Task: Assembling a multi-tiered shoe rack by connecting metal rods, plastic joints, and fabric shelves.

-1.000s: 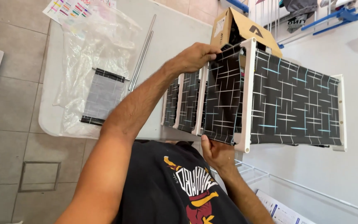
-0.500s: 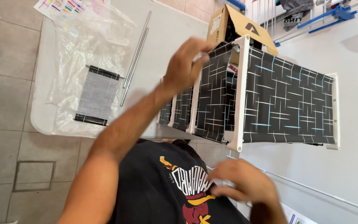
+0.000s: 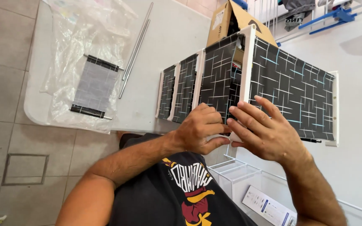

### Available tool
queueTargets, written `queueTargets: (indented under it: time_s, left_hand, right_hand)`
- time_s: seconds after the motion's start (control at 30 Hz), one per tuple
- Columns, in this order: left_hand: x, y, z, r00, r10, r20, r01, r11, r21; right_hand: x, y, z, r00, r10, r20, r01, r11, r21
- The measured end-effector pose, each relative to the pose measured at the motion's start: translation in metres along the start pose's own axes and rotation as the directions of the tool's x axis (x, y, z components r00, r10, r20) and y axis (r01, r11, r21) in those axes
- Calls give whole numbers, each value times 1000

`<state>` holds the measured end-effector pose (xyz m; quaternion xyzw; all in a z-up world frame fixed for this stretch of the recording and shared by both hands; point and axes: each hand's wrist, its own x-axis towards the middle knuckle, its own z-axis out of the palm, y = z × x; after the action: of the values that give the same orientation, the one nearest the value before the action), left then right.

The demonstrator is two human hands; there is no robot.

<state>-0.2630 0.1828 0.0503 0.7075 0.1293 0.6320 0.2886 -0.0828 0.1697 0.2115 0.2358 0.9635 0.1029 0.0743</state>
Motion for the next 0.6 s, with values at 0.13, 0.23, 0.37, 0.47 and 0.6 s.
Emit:
queueTargets:
  time_s: [0.13,0.23,0.37,0.47,0.6]
  left_hand:
    - [0,5,3,999,2,-44,-2,1000,1]
    - [0,4,4,997,4,-74,-3,1000,10]
    - [-4,3,5,996,-21,-84,20,1000,-13]
    - [-3,5,7,995,-35,-97,33,999,-28]
    - [-5,4,9,994,-36,-108,33,999,-32]
  right_hand:
    - [5,1,-1,999,-36,-11,35,998,-54]
    - [11,3,-3,999,-42,-27,40,997,-59]
    - [15,3,-2,998,-25,-50,23,999,-39]
    - [13,2,0,999,-13,-38,12,1000,-27]
    - [12,-1,3,1000,7,-29,-7,1000,-3]
